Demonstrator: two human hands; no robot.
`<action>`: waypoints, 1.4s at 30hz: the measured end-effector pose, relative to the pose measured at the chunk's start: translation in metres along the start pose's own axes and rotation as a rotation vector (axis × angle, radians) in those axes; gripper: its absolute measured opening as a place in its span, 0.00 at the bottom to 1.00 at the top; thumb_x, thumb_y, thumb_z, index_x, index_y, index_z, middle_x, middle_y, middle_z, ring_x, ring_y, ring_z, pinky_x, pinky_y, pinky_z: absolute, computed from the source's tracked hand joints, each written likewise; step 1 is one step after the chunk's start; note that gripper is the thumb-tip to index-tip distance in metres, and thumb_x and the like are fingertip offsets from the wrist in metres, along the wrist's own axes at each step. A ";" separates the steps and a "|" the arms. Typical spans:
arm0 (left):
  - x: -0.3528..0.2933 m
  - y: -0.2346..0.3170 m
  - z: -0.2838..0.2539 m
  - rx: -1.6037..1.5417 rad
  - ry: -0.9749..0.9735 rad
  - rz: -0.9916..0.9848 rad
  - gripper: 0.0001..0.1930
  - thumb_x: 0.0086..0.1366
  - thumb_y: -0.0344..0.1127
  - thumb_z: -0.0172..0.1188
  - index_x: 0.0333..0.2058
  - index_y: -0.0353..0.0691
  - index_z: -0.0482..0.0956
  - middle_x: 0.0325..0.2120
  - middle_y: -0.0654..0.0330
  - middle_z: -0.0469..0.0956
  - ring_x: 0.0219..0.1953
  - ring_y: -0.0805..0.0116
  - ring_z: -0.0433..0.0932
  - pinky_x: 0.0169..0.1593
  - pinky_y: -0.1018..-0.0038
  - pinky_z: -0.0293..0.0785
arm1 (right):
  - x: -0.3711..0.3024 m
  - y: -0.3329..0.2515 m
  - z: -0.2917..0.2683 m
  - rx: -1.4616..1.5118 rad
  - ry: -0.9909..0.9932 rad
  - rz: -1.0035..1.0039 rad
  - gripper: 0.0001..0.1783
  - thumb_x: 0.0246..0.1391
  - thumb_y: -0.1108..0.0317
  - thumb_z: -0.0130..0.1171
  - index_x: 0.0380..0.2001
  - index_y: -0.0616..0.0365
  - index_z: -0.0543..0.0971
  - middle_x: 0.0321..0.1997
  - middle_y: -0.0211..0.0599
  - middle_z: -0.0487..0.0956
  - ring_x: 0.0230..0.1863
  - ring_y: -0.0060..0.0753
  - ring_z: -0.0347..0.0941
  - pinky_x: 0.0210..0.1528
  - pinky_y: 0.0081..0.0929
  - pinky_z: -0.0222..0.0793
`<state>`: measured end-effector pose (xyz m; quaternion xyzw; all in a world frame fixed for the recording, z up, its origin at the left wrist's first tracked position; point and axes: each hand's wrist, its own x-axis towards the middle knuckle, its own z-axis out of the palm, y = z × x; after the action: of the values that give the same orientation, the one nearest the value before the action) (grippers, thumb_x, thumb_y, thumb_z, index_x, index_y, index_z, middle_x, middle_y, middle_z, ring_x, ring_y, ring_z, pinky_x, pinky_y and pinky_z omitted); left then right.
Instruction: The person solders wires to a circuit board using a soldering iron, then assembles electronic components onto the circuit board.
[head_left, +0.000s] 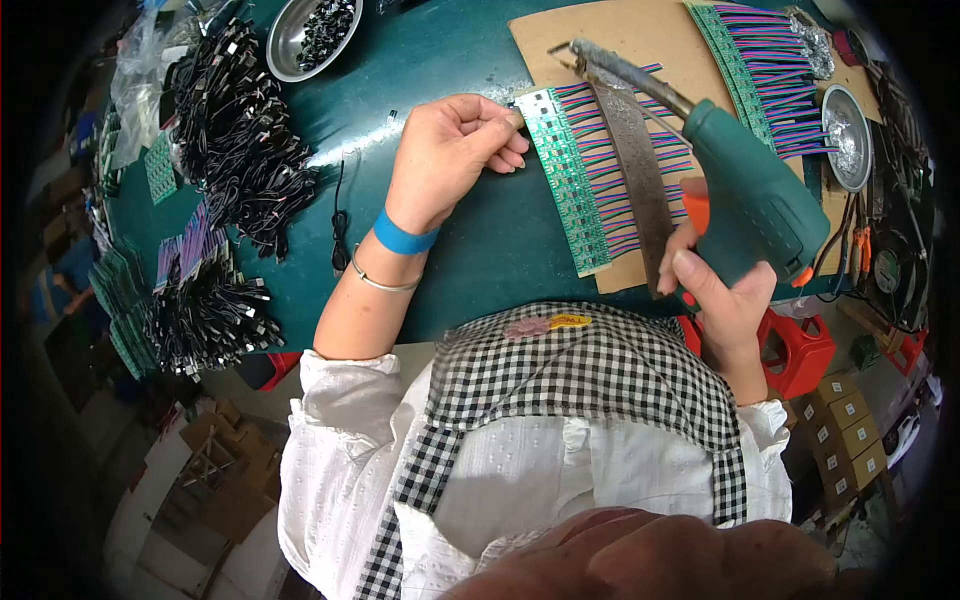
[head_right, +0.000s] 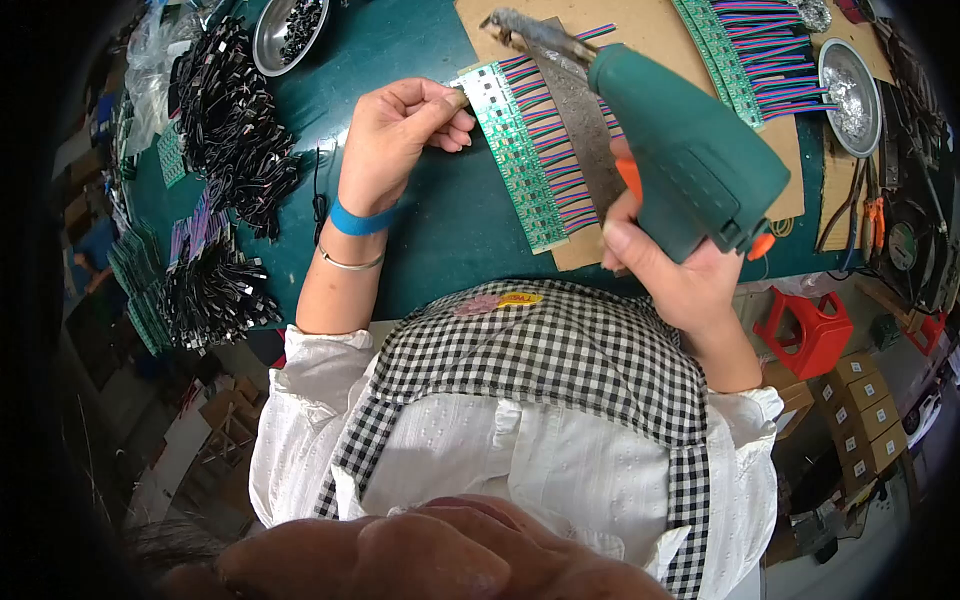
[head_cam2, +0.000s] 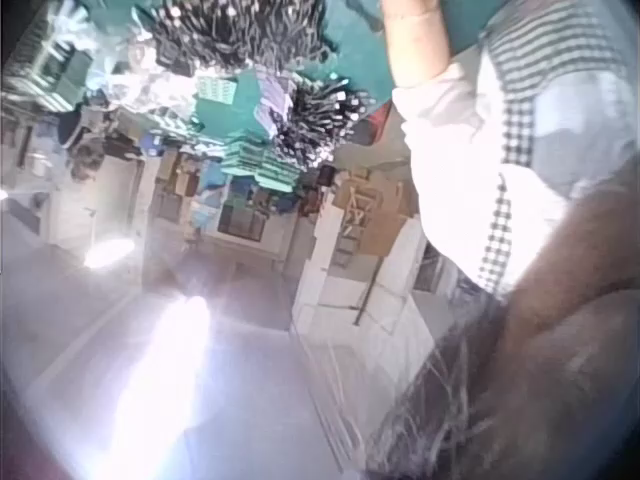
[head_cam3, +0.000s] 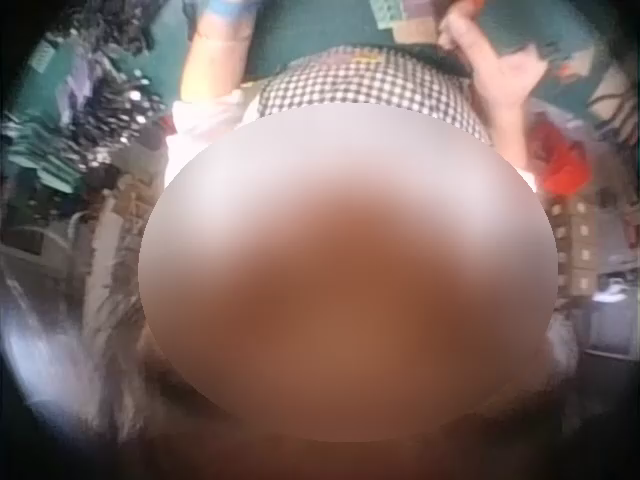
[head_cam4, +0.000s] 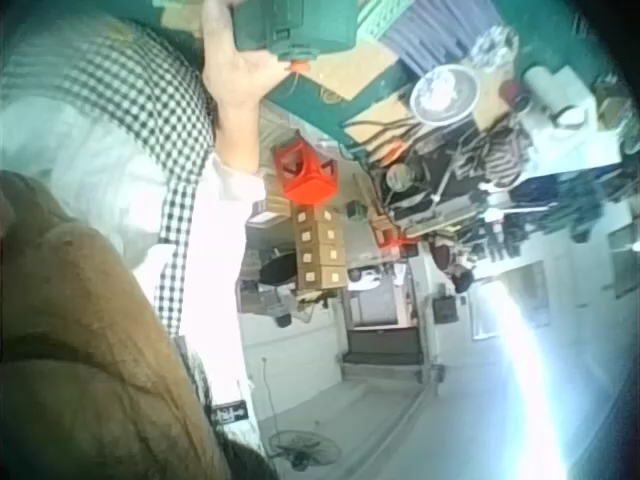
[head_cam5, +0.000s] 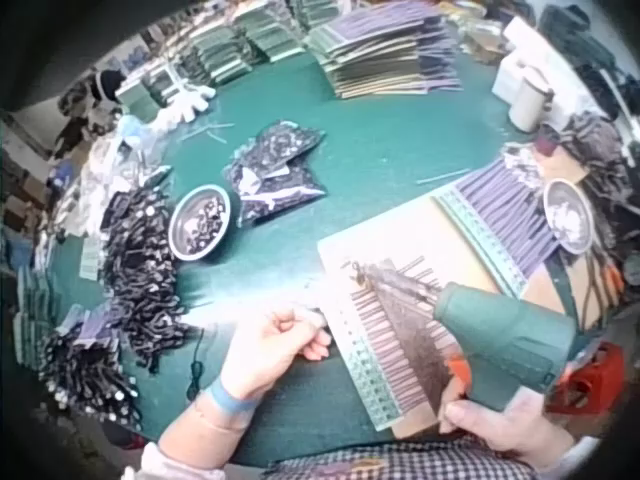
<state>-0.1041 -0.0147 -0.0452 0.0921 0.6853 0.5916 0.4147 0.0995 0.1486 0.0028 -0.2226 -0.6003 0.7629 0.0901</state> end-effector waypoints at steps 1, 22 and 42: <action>0.002 -0.002 0.000 -0.003 -0.011 -0.008 0.08 0.60 0.28 0.57 0.33 0.27 0.76 0.24 0.55 0.80 0.23 0.73 0.78 0.30 0.81 0.76 | -0.002 -0.001 0.001 0.035 0.023 -0.037 0.27 0.48 0.80 0.59 0.53 0.69 0.65 0.40 0.43 0.75 0.26 0.22 0.71 0.24 0.18 0.69; 0.007 -0.014 0.000 -0.094 -0.032 0.009 0.07 0.60 0.29 0.57 0.31 0.29 0.76 0.23 0.55 0.80 0.23 0.73 0.78 0.30 0.81 0.76 | -0.014 0.011 -0.016 -0.036 -0.093 0.046 0.24 0.49 0.80 0.58 0.51 0.72 0.67 0.51 0.48 0.71 0.28 0.23 0.71 0.24 0.18 0.73; 0.008 -0.015 -0.001 -0.106 -0.044 0.006 0.06 0.60 0.28 0.57 0.30 0.29 0.76 0.24 0.55 0.80 0.24 0.73 0.78 0.30 0.80 0.76 | -0.014 0.006 -0.009 -0.068 -0.011 0.177 0.24 0.47 0.76 0.61 0.47 0.71 0.64 0.38 0.45 0.71 0.22 0.27 0.70 0.20 0.20 0.69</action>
<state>-0.1048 -0.0149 -0.0623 0.0851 0.6434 0.6261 0.4322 0.1168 0.1494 -0.0010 -0.2735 -0.6044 0.7482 0.0111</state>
